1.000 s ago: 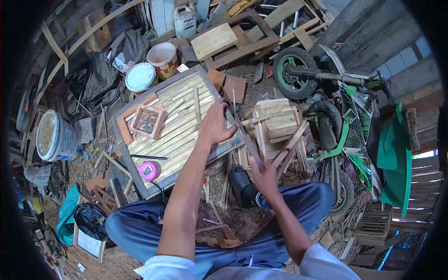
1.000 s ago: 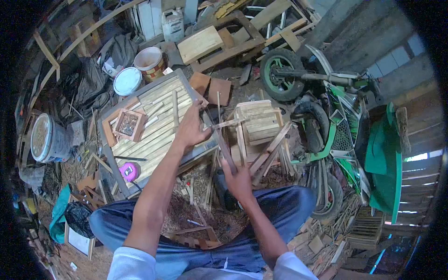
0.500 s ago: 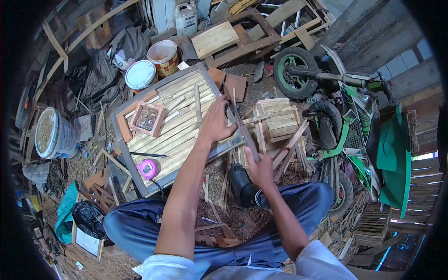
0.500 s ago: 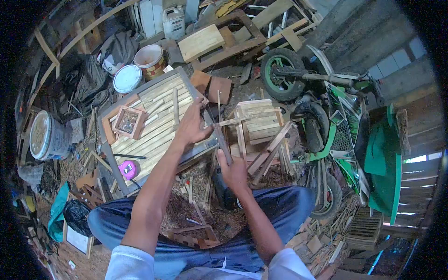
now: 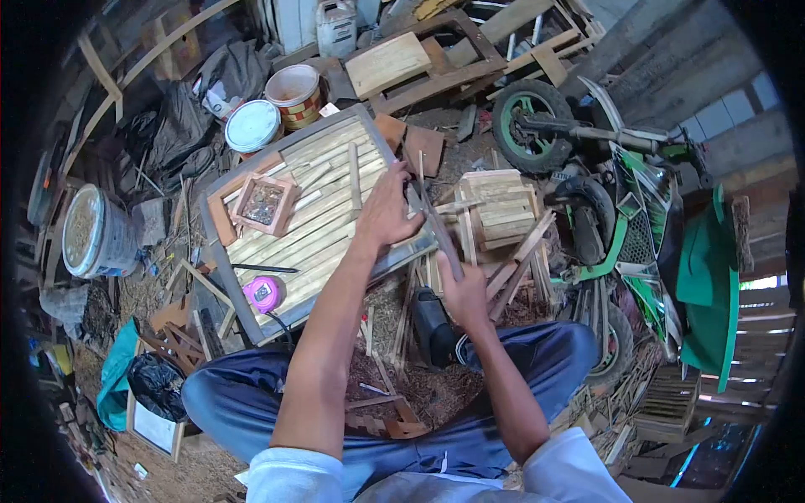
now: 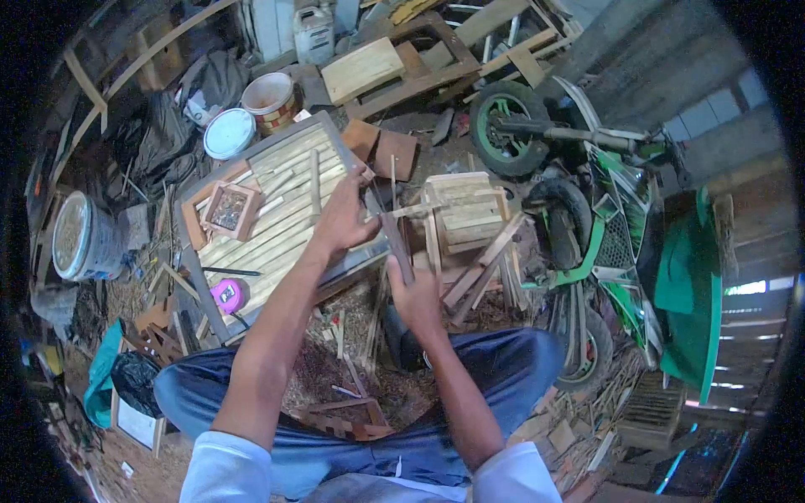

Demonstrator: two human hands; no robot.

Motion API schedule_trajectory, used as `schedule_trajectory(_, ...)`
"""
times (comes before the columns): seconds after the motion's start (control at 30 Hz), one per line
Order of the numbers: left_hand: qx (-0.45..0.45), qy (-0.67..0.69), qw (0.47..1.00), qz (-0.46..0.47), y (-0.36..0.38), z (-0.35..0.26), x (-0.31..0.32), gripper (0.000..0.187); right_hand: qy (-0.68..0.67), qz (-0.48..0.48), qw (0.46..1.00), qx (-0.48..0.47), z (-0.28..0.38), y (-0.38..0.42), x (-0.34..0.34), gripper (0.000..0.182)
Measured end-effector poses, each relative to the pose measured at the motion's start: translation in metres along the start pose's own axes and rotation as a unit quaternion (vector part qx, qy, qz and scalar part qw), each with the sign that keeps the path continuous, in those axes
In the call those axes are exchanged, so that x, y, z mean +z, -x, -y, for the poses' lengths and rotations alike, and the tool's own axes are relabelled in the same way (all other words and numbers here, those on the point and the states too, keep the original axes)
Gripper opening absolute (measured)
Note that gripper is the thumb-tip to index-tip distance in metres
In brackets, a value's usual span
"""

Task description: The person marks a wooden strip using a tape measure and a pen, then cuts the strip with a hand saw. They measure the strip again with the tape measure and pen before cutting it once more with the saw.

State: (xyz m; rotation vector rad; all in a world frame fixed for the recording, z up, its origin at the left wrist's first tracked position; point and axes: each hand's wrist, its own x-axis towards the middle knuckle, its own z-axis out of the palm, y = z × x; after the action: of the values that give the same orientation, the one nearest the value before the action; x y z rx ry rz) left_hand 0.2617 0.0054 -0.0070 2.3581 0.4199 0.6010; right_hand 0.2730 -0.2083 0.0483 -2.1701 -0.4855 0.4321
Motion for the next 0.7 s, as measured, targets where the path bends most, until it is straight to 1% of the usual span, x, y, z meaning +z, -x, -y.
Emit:
schedule_trajectory(0.03,0.012,0.0,1.0,-0.016,-0.001,0.003,0.002,0.074,-0.004,0.007,1.0,-0.006,0.007,-0.005,-0.001,0.054)
schedule_trajectory(0.1,0.013,0.001,1.0,-0.005,0.002,0.002,0.002,0.067,-0.013,0.017,1.0,-0.01,0.008,0.001,-0.003,0.054)
schedule_trajectory(0.2,0.008,-0.016,1.0,-0.021,-0.001,0.005,0.008,0.054,-0.007,-0.018,0.999,-0.03,-0.019,0.041,-0.011,0.054)
schedule_trajectory(0.27,-0.01,-0.031,0.999,-0.039,0.0,0.007,0.012,0.047,0.006,0.011,0.999,0.048,-0.017,0.077,-0.032,0.053)
schedule_trajectory(0.33,-0.033,-0.043,0.997,-0.057,0.001,0.004,0.013,0.042,0.014,0.022,0.995,0.101,-0.026,0.105,-0.044,0.055)
schedule_trajectory(0.37,-0.041,-0.058,0.995,-0.066,0.001,0.003,0.015,0.044,0.017,0.026,0.991,0.13,-0.028,0.111,-0.046,0.056)
schedule_trajectory(0.47,-0.043,-0.131,0.988,-0.074,0.001,-0.004,0.016,0.044,0.04,0.027,0.995,0.088,-0.03,0.087,-0.038,0.055)
schedule_trajectory(0.5,-0.06,-0.132,0.987,-0.074,0.001,-0.005,0.016,0.047,0.025,0.024,0.999,0.04,-0.021,0.068,-0.033,0.054)
schedule_trajectory(0.57,-0.064,-0.14,0.984,-0.087,0.0,-0.005,0.017,0.05,0.031,-0.003,0.999,0.035,-0.014,0.032,-0.013,0.052)
schedule_trajectory(0.6,-0.067,-0.145,0.983,-0.093,0.0,-0.004,0.018,0.052,0.029,0.002,0.999,0.02,-0.004,0.022,-0.012,0.053)
schedule_trajectory(0.63,-0.099,-0.131,0.984,-0.067,-0.001,-0.002,0.018,0.061,0.026,0.009,1.0,0.005,0.008,0.015,-0.013,0.054)
schedule_trajectory(0.67,-0.108,-0.135,0.983,-0.06,-0.001,-0.002,0.02,0.062,0.023,0.016,1.0,-0.011,0.014,0.013,-0.013,0.055)
schedule_trajectory(0.7,-0.117,-0.14,0.982,-0.054,-0.002,-0.004,0.018,0.063,0.002,0.027,1.0,-0.009,0.002,0.016,-0.013,0.053)
